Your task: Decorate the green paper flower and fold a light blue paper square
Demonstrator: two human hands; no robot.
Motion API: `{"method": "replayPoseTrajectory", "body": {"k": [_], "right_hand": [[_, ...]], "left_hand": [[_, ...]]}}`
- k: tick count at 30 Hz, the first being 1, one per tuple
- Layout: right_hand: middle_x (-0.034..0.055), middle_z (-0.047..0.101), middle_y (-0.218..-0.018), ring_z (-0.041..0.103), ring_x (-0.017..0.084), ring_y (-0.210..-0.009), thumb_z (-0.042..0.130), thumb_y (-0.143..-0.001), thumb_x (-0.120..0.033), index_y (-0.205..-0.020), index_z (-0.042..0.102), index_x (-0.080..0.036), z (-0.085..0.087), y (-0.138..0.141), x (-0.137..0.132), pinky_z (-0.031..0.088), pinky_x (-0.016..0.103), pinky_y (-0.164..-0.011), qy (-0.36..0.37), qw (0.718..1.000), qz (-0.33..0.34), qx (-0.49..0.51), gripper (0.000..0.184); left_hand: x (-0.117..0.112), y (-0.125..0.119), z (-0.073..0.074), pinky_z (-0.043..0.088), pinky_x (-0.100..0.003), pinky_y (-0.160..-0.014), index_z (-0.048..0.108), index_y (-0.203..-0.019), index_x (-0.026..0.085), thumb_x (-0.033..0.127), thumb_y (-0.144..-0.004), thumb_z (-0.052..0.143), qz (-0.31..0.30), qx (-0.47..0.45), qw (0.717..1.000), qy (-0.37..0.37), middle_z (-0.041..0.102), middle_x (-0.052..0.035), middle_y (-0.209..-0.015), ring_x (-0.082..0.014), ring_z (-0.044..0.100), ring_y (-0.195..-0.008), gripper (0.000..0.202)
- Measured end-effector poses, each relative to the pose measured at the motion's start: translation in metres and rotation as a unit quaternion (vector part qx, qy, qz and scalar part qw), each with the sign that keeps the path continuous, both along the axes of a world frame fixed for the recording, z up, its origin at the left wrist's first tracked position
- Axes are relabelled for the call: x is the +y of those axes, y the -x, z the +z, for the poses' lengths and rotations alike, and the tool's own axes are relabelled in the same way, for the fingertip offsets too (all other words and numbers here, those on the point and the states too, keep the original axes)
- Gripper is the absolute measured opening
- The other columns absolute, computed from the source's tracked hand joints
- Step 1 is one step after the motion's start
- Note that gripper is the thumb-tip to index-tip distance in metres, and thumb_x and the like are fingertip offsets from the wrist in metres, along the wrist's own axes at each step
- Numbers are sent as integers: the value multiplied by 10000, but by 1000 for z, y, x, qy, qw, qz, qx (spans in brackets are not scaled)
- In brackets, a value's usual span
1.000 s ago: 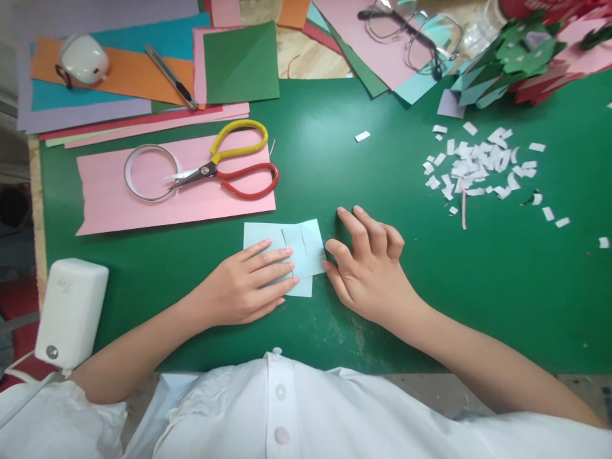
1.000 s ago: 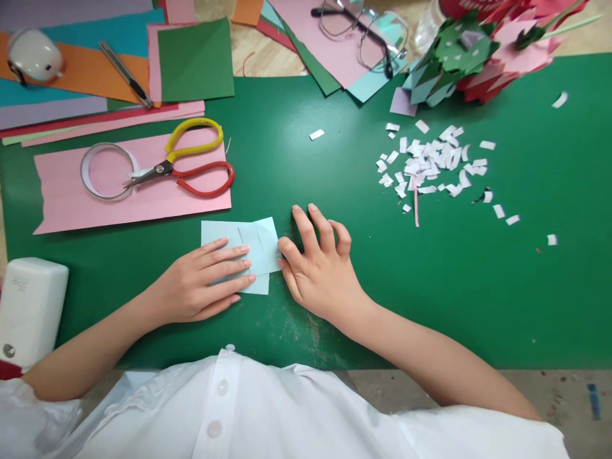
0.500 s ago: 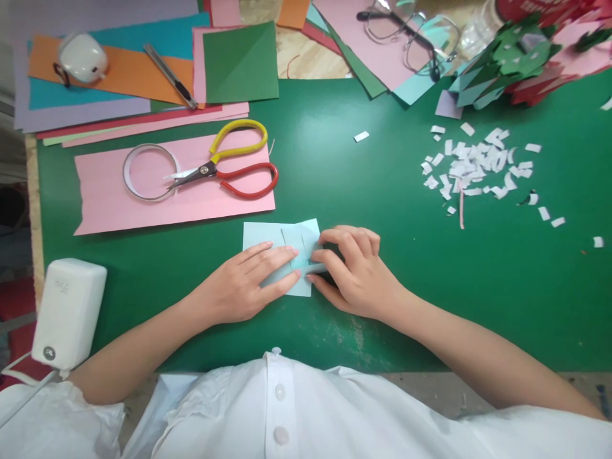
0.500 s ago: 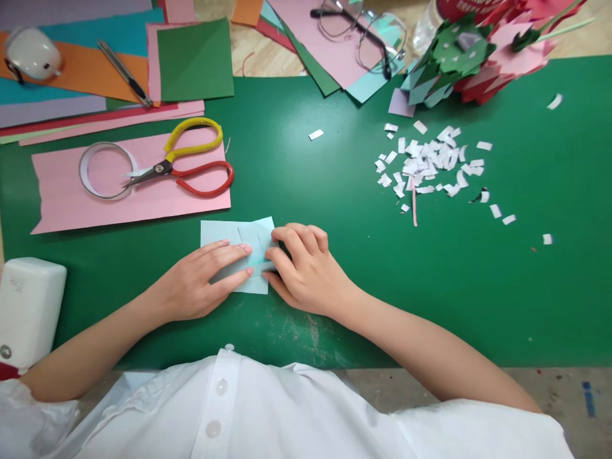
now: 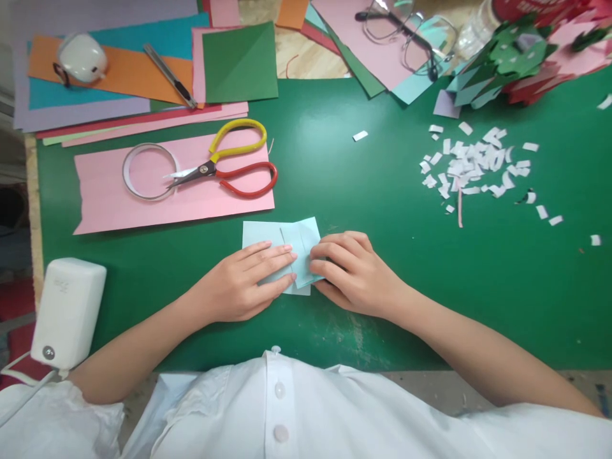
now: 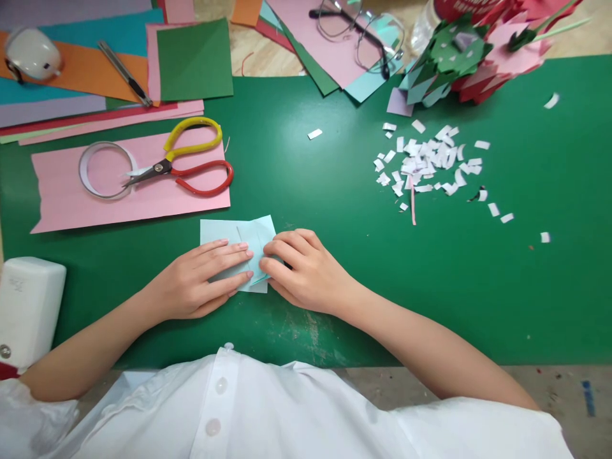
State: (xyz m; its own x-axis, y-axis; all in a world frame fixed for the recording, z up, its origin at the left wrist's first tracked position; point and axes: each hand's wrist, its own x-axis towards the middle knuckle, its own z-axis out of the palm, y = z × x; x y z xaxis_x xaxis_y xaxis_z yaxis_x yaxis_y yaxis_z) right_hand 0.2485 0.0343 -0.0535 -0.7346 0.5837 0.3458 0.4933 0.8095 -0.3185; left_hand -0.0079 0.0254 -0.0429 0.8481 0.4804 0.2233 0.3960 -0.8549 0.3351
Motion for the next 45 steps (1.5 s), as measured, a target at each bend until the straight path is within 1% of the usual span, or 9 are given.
{"method": "replayPoseTrajectory", "body": {"k": [4, 9, 15, 19, 24, 27, 32, 40, 45], "right_hand": [[20, 653, -956, 545, 166, -964, 591, -904, -158, -941, 628, -249, 0, 0, 0, 391, 338, -867, -22, 1000, 16, 16, 106], [29, 652, -938, 541, 163, -936, 562, -906, -143, -868, 645, -236, 2, 1, 1, 420, 333, -848, -7, 1000, 18, 22, 130], [55, 655, -902, 530, 179, -883, 585, -876, -148, -846, 645, -192, 2, 6, 1, 457, 333, -804, 2, 1000, 4, 25, 80], [59, 647, -886, 514, 188, -869, 623, -867, -183, -872, 638, -178, 0, 8, 1, 454, 343, -791, -7, 1000, -22, 16, 16], [86, 630, -958, 512, 216, -924, 597, -904, -285, -1012, 612, -166, -1, 8, 0, 446, 365, -828, -17, 998, -63, -11, 161], [123, 600, -1060, 502, 248, -1006, 567, -923, -372, -1053, 589, -158, -2, 8, -2, 423, 391, -872, -6, 994, -103, -43, 251], [180, 510, -1209, 456, 319, -1123, 519, -928, -486, -1130, 554, -150, 1, 9, -4, 370, 444, -918, 28, 982, -164, -88, 393], [218, 471, -1311, 431, 355, -1199, 493, -938, -410, -1241, 470, -151, 0, 11, -6, 337, 498, -946, 52, 962, -248, -103, 399], [230, 491, -1276, 453, 378, -1186, 550, -905, -391, -1131, 480, -153, 0, 9, -6, 355, 517, -925, 65, 966, -243, -54, 336]], "left_hand": [[2, 0, 1, 487, -424, -1107, 646, -1157, 143, 170, -911, 590, -1, 7, 1000, -21, 627, -150, -1330, -252, 578, -1285, 253], [5, 3, 1, 504, -398, -1092, 640, -1159, 179, 167, -913, 603, -19, 29, 998, -59, 620, -124, -1350, -223, 605, -1255, 249], [7, 7, 1, 488, -409, -1112, 630, -1178, 178, 171, -914, 606, -31, 39, 997, -50, 597, -126, -1380, -234, 577, -1289, 266], [9, 8, 3, 497, -415, -1098, 644, -1155, 179, 143, -918, 591, -35, 27, 999, -23, 604, -139, -1368, -244, 585, -1281, 246], [11, 7, 5, 507, -415, -1081, 655, -1122, 180, 152, -938, 552, -28, 14, 999, -2, 619, -142, -1346, -238, 603, -1258, 213], [11, 7, 5, 486, -404, -1101, 658, -1111, 200, 171, -939, 560, -30, 18, 999, 2, 630, -109, -1338, -228, 583, -1283, 200], [10, 8, 3, 402, -399, -1171, 576, -1305, 212, 280, -963, 545, -53, 57, 997, -1, 594, -35, -1395, -227, 515, -1350, 350], [9, 8, 4, 368, -391, -1182, 560, -1332, 201, 289, -973, 522, -50, 73, 996, 8, 566, -31, -1427, -226, 485, -1373, 371], [9, 7, 5, 363, -406, -1185, 554, -1339, 182, 330, -974, 514, -54, 80, 995, 9, 552, -50, -1439, -243, 466, -1387, 395]]}}
